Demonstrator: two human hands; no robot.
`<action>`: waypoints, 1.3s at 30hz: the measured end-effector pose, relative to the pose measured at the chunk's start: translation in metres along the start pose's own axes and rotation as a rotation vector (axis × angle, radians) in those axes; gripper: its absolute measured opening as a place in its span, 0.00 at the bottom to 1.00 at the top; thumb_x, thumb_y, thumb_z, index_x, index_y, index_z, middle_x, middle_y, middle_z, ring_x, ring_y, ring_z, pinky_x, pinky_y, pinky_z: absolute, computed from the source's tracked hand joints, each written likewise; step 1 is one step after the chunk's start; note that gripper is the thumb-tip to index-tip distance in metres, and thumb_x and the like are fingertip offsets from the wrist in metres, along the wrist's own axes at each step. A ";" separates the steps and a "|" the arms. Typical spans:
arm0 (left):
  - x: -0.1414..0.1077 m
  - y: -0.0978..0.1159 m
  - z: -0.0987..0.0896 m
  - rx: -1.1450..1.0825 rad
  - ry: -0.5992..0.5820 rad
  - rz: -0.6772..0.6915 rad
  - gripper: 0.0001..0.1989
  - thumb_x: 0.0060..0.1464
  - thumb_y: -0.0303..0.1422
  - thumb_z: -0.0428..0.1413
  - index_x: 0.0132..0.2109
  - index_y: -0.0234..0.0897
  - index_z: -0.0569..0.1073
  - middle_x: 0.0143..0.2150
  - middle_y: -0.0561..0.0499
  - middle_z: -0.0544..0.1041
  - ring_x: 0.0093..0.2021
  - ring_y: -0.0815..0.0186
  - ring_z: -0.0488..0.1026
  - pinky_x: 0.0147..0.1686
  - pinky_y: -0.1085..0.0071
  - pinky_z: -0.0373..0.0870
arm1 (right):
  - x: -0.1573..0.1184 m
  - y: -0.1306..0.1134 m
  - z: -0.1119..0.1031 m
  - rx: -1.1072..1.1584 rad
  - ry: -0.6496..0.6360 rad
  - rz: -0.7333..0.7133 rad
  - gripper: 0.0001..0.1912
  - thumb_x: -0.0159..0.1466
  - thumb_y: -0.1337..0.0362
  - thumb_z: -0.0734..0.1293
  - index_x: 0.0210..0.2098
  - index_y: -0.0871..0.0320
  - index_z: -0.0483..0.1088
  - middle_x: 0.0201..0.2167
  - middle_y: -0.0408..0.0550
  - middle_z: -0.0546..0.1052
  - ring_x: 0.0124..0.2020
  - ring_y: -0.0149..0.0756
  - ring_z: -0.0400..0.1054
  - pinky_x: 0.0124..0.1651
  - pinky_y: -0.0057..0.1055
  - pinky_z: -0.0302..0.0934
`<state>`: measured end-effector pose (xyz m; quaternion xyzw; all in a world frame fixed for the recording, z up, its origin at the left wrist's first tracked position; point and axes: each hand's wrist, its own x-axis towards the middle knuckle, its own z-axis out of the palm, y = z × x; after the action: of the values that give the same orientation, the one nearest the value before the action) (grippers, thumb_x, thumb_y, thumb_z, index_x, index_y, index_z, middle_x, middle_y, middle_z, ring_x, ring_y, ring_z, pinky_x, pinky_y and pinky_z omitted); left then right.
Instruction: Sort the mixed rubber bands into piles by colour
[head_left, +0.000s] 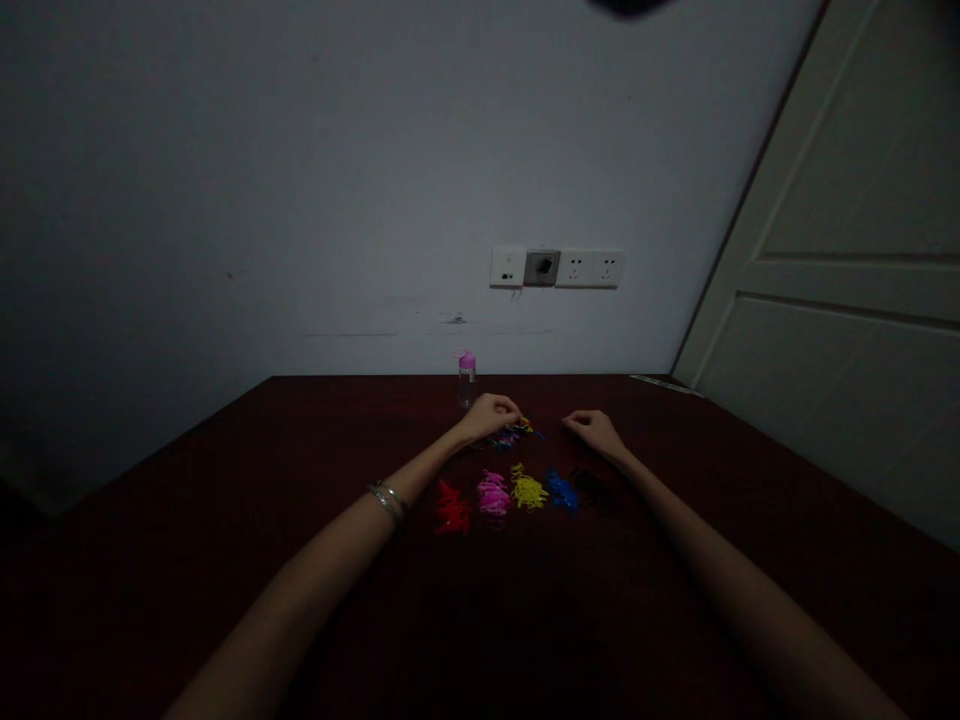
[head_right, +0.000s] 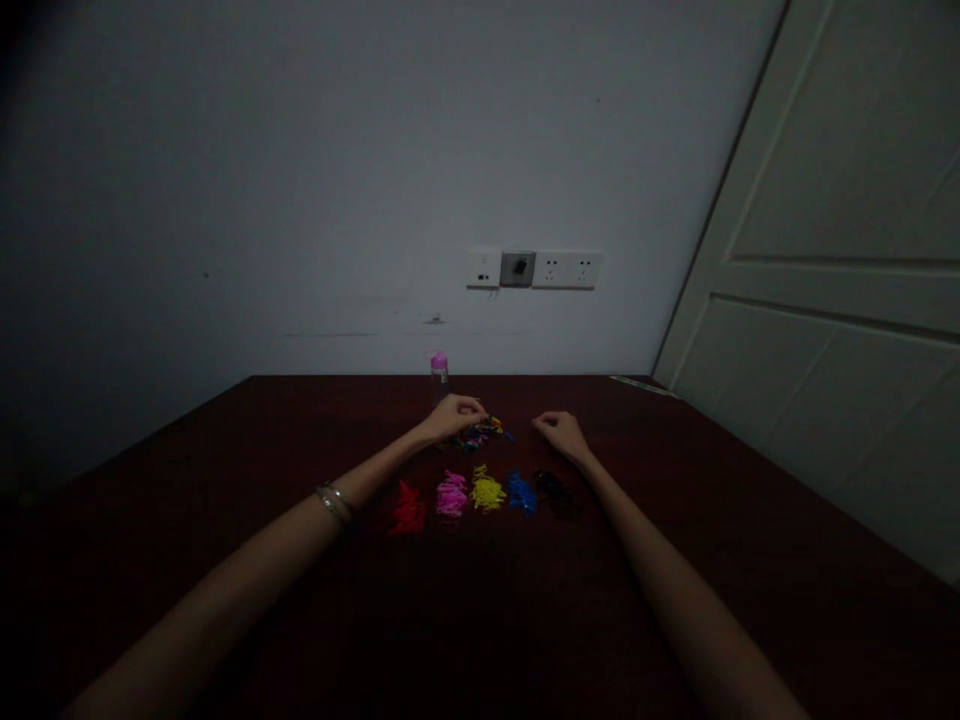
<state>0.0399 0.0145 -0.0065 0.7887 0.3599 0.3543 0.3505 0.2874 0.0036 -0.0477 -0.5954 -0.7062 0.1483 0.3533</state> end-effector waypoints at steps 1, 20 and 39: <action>-0.001 -0.010 -0.014 -0.049 0.081 -0.048 0.12 0.42 0.35 0.55 0.30 0.28 0.74 0.24 0.51 0.71 0.23 0.73 0.63 0.24 0.77 0.57 | 0.000 0.000 0.000 -0.002 -0.002 0.000 0.17 0.52 0.57 0.58 0.27 0.62 0.74 0.25 0.49 0.76 0.30 0.38 0.68 0.32 0.28 0.57; -0.049 -0.093 -0.103 -0.344 0.602 -0.286 0.16 0.43 0.42 0.50 0.29 0.31 0.69 0.11 0.61 0.54 0.11 0.78 0.48 0.13 0.79 0.41 | 0.004 0.000 -0.012 0.164 -0.282 0.058 0.18 0.50 0.57 0.65 0.35 0.62 0.72 0.30 0.49 0.76 0.28 0.33 0.67 0.30 0.27 0.59; -0.051 -0.096 -0.105 -0.391 0.594 -0.261 0.15 0.44 0.41 0.51 0.30 0.31 0.70 0.12 0.61 0.55 0.11 0.78 0.48 0.12 0.79 0.41 | -0.002 -0.020 0.012 -0.028 -0.275 -0.215 0.16 0.52 0.68 0.63 0.41 0.60 0.67 0.31 0.45 0.72 0.31 0.31 0.65 0.36 0.27 0.58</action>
<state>-0.1012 0.0517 -0.0468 0.5173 0.4691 0.5819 0.4168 0.2649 -0.0006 -0.0446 -0.4952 -0.8095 0.1798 0.2591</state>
